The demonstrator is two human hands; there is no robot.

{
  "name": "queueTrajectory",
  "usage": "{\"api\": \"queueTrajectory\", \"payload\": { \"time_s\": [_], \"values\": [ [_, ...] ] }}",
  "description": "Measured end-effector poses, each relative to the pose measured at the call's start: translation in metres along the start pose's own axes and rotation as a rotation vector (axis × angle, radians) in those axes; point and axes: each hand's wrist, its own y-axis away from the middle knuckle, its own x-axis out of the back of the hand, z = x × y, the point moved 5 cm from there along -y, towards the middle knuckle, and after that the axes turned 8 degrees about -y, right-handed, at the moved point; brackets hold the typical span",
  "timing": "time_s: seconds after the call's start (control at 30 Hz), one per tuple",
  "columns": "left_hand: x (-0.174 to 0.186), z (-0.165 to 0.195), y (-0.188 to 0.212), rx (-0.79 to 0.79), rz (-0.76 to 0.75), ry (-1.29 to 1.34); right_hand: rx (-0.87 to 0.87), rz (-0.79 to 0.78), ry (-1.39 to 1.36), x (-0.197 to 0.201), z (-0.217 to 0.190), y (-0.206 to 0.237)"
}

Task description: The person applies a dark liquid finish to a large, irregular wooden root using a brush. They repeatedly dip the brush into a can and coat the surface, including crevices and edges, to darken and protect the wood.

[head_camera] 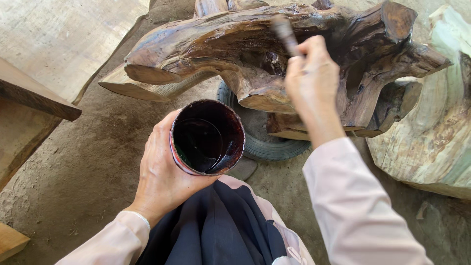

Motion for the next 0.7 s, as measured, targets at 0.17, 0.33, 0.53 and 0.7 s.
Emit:
{"api": "queueTrajectory", "payload": {
  "time_s": [0.17, 0.33, 0.53, 0.7],
  "values": [
    [0.004, -0.002, 0.008, 0.007, -0.028, -0.012, 0.239, -0.304, -0.170, -0.042, -0.076, 0.035],
    [0.015, -0.003, 0.022, 0.019, -0.057, -0.007, 0.313, -0.234, -0.029, -0.004, -0.080, 0.006],
    [0.026, -0.013, 0.031, 0.050, -0.052, 0.008, 0.327, -0.140, 0.120, -0.022, -0.097, 0.005],
    [0.026, -0.017, 0.042, 0.010, -0.079, 0.022, 0.468, -0.429, -0.234, -0.090, -0.168, 0.074]
  ]
}}
